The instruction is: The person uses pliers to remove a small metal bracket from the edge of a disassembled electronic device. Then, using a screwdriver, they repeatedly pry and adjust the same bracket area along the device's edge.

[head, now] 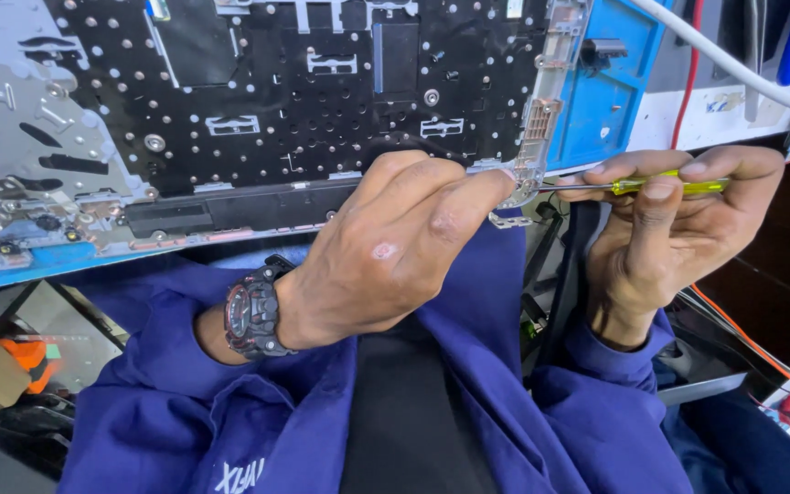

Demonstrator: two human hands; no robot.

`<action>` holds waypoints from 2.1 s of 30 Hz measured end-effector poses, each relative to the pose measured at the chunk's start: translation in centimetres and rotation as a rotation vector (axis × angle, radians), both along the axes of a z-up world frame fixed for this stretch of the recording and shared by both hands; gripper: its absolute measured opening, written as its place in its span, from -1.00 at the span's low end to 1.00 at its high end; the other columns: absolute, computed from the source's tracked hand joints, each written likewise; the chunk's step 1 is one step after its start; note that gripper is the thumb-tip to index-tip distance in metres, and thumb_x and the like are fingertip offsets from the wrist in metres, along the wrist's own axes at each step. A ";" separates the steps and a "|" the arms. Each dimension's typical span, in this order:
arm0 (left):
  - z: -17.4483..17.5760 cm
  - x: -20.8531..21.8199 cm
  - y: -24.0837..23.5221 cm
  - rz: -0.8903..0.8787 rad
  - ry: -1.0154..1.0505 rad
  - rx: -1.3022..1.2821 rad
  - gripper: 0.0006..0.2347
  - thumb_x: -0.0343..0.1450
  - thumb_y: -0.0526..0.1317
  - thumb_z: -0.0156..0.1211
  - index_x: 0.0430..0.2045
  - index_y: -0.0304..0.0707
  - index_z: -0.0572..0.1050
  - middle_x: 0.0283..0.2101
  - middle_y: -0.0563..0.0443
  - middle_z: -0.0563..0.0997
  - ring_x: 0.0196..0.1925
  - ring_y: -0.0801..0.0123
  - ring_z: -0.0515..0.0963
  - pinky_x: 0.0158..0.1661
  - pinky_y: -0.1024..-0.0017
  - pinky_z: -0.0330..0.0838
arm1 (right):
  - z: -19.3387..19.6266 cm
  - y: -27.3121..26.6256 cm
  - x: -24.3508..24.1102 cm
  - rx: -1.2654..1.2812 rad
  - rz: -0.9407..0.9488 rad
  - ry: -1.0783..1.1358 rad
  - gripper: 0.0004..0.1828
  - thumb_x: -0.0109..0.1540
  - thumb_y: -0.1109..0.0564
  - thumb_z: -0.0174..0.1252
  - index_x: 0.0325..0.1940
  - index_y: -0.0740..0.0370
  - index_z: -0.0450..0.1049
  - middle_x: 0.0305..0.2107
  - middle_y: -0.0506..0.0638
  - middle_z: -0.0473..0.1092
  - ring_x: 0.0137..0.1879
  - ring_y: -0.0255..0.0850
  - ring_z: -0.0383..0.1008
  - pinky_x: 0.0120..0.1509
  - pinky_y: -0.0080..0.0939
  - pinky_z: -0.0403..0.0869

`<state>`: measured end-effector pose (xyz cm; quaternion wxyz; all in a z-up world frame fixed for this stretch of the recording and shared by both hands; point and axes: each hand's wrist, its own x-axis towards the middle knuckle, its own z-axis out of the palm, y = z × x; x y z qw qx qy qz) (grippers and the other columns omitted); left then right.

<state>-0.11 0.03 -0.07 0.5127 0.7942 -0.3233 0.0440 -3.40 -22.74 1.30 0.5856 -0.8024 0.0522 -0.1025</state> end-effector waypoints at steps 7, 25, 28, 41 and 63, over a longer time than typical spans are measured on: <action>-0.1 0.0 -0.2 0.022 -0.017 0.000 -0.82 0.58 -0.58 0.10 0.01 -0.46 0.35 -0.29 -0.12 0.46 -0.25 0.16 0.52 -0.04 0.23 0.53 | -0.3 0.1 -0.1 0.013 -0.005 -0.003 -0.72 0.52 0.05 0.01 0.04 0.13 0.02 -0.43 0.30 0.28 -0.34 0.02 0.42 -0.23 0.07 0.61; -0.2 -0.6 -0.3 0.000 0.000 -0.037 -0.77 0.56 -0.58 0.13 0.06 -0.50 0.33 -0.18 -0.21 0.51 -0.18 0.01 0.52 0.00 0.13 0.49 | -0.1 -0.4 -0.2 0.061 0.041 -0.040 -0.73 0.52 0.06 0.02 0.01 0.13 0.04 -0.39 0.31 0.34 -0.26 0.04 0.49 -0.17 0.10 0.67; -0.4 -0.6 -0.1 -0.039 0.045 -0.038 -0.67 0.51 -0.59 0.25 0.10 -0.50 0.30 -0.01 -0.24 0.57 -0.08 -0.07 0.59 0.07 0.06 0.49 | 0.8 0.0 0.0 0.041 0.051 -0.057 -0.72 0.52 0.05 0.03 0.02 0.15 0.04 -0.41 0.30 0.32 -0.28 0.06 0.48 -0.18 0.06 0.65; 0.2 -0.2 0.3 0.015 0.002 -0.029 -0.85 0.61 -0.51 -0.05 0.04 -0.44 0.35 -0.25 -0.12 0.47 -0.23 0.13 0.51 -0.02 0.23 0.48 | 1.9 2.4 -0.7 -0.275 0.217 -0.466 -0.69 0.42 0.14 0.04 0.06 0.43 0.16 -0.47 0.53 0.32 -0.34 0.31 0.53 -0.21 0.25 0.67; 0.0 -0.1 0.4 0.060 -0.088 0.027 -0.79 0.58 -0.55 0.00 0.07 -0.37 0.33 -0.34 0.07 0.48 -0.24 0.23 0.51 -0.01 0.30 0.46 | 1.3 3.0 1.1 -0.407 0.332 -0.674 -0.55 0.47 -0.02 -0.03 -0.05 0.55 0.29 -0.56 0.53 0.38 -0.45 0.35 0.55 -0.43 0.08 0.54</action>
